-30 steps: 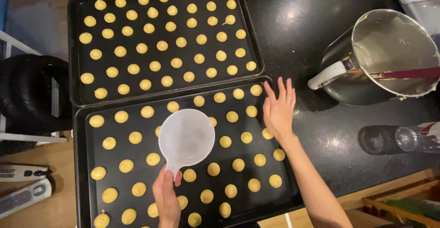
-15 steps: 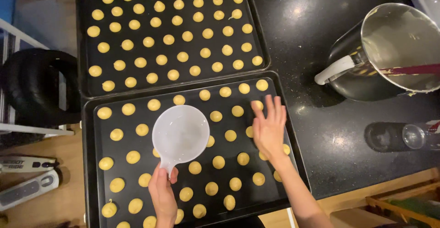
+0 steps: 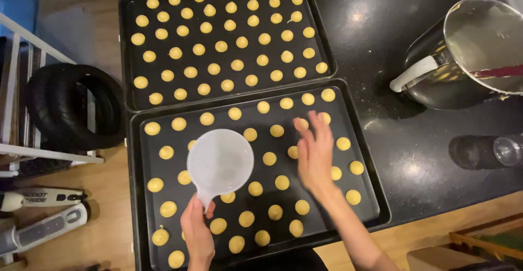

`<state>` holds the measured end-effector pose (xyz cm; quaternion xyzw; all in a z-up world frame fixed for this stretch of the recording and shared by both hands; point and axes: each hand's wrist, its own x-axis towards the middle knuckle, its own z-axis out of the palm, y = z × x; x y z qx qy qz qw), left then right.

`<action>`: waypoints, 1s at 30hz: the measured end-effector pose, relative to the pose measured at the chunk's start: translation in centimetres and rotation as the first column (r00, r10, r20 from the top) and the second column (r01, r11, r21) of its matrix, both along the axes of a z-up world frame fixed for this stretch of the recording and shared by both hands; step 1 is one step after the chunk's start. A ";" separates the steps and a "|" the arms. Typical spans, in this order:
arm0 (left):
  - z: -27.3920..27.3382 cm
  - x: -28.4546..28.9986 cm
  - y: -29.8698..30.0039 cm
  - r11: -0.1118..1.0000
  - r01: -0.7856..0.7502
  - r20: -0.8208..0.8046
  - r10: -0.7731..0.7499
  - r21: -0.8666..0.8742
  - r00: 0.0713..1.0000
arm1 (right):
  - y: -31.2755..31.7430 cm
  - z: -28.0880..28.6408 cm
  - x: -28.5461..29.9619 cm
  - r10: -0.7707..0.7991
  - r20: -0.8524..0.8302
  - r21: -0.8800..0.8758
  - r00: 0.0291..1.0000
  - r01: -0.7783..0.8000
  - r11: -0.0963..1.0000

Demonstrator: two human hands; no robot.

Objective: Smoothing down the pointed tips of piped cookie or pastry dough on baking sheets using wet fingers.

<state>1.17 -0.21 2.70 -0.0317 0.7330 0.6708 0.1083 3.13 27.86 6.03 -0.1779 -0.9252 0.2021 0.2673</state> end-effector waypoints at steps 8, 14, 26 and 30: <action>-0.7 -0.4 -2.7 0.998 0.060 0.122 -0.062 0.017 0.991 | -10.5 6.0 -0.6 0.623 0.146 0.078 0.769 -0.636 0.768; -0.7 -0.3 -6.0 0.998 0.027 0.114 -0.033 0.055 0.993 | -7.0 4.6 -0.8 0.030 -0.085 -0.103 0.996 -0.039 0.994; 0.1 -2.4 -13.1 0.949 -0.187 0.121 0.161 0.252 0.979 | -3.2 -7.8 -3.0 -0.168 0.133 0.434 0.977 0.095 0.896; -1.1 -2.3 -14.2 0.941 -0.189 0.077 0.174 0.281 0.982 | -4.8 -6.8 -3.9 -0.168 0.128 0.297 0.977 0.123 0.947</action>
